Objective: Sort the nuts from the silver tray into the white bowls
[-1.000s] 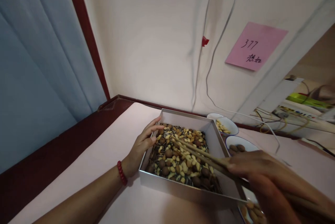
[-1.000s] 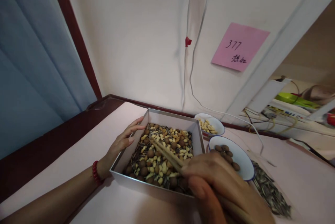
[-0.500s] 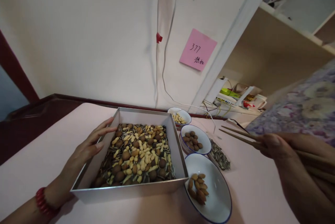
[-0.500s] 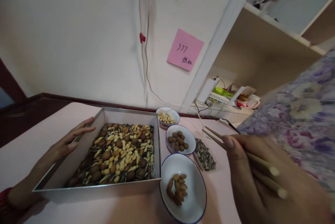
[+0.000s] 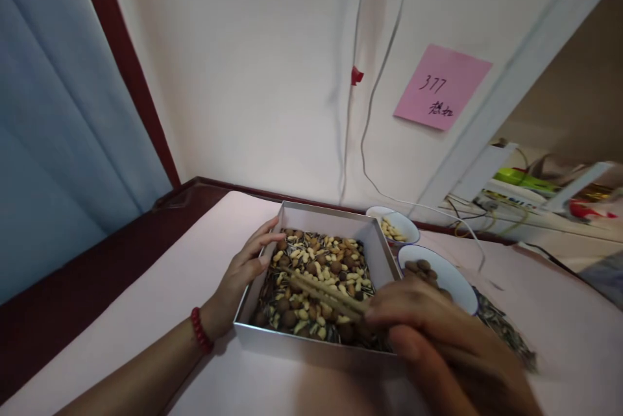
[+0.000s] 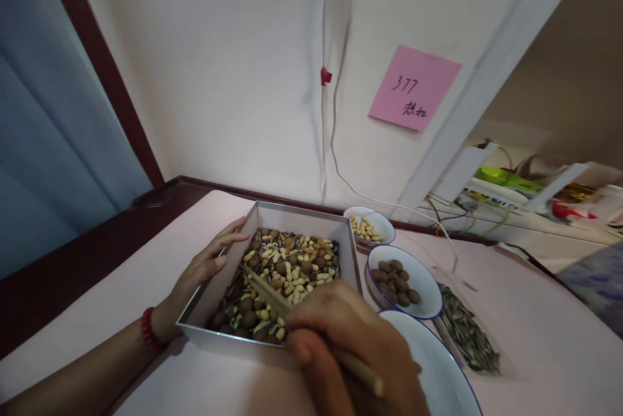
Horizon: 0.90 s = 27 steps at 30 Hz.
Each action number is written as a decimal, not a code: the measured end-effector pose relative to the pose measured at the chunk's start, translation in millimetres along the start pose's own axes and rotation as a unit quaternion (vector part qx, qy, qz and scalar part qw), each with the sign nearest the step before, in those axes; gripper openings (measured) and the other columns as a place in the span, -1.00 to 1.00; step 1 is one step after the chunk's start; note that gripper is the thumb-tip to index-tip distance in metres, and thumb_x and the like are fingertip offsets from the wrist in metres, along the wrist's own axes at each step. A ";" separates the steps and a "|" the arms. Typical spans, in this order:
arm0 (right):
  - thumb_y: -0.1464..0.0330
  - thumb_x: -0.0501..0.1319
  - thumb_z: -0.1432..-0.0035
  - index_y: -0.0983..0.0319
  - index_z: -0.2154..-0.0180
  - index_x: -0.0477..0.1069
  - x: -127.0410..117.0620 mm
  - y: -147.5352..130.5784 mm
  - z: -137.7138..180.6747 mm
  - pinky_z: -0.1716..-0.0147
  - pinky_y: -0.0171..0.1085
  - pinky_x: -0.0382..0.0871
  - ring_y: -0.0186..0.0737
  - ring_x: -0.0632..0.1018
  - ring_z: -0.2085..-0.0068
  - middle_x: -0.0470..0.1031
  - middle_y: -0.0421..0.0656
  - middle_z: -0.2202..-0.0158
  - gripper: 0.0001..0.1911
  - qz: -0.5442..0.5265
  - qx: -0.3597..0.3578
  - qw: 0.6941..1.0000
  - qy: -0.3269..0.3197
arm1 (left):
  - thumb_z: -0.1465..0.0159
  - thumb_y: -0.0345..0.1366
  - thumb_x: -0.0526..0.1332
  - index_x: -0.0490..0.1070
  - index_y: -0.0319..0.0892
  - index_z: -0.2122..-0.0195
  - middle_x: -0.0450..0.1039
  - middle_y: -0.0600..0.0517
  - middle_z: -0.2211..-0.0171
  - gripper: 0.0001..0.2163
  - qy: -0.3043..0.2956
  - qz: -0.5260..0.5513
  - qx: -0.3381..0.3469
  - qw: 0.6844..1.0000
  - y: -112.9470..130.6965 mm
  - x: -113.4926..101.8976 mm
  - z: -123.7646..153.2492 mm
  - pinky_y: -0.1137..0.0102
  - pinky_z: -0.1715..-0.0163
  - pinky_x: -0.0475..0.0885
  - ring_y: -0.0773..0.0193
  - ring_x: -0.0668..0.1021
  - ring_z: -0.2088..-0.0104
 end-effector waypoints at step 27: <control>0.37 0.07 -0.41 0.18 0.33 0.39 58.9 18.9 2.2 0.30 -0.42 0.37 -0.39 0.52 0.31 0.47 -0.25 0.35 -0.77 -0.080 0.038 0.989 -0.116 | -0.25 -0.20 0.18 0.53 0.01 -0.01 0.09 0.10 -0.41 -0.69 -0.010 0.041 -0.001 0.999 -0.2 3.1 3.9 0.07 -0.38 -0.06 -0.02 0.06 -0.42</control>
Point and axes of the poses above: each hand's wrist, its own z-axis away from the middle knuckle, its own x-axis out of the palm, y = z × x, the point moved 7 cm from there along -z, towards the middle knuckle
